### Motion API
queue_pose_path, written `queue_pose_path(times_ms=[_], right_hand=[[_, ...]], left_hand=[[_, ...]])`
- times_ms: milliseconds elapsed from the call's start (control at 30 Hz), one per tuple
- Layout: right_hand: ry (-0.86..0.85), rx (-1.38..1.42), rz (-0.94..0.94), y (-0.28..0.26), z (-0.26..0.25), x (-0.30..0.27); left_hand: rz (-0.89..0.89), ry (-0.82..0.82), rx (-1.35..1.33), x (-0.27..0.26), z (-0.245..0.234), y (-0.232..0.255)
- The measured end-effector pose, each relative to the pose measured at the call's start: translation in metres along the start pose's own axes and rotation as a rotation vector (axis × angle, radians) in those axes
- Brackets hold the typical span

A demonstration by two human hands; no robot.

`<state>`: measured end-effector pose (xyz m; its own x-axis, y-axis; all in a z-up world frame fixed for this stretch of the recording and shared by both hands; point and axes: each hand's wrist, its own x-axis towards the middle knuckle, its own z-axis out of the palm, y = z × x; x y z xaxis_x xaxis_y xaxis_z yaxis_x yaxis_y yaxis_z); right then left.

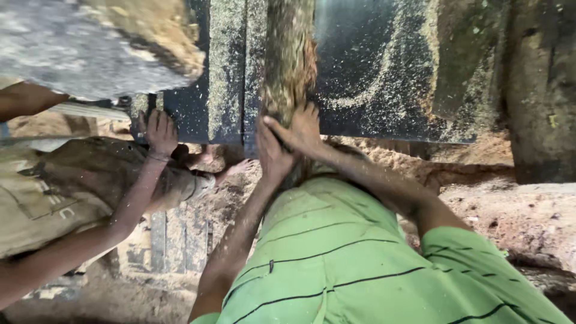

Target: The person manipulates logs and wooden planks near a woodworking machine, assisting other workers to position and feed the wood through the equipment.

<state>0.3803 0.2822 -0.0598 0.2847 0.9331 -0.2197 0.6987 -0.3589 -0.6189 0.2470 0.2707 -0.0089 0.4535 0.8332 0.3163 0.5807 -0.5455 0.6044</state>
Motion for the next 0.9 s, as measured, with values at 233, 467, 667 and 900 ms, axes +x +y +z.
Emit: queue_pose_path(times_ms=[233, 467, 667, 900], right_hand=[[0.092, 0.039, 0.022, 0.005, -0.044, 0.106], [0.302, 0.764, 0.298, 0.070, -0.011, 0.102], [0.736, 0.594, 0.236, 0.087, 0.052, 0.150], [0.923, 0.412, 0.431, 0.094, 0.016, 0.237]], left_hand=[[-0.032, -0.068, -0.023, 0.101, 0.046, -0.031], [-0.108, -0.117, 0.196, 0.193, 0.095, -0.064], [-0.211, -0.022, 0.166, 0.138, 0.045, -0.051], [-0.517, -0.057, 0.034, -0.057, -0.018, 0.033]])
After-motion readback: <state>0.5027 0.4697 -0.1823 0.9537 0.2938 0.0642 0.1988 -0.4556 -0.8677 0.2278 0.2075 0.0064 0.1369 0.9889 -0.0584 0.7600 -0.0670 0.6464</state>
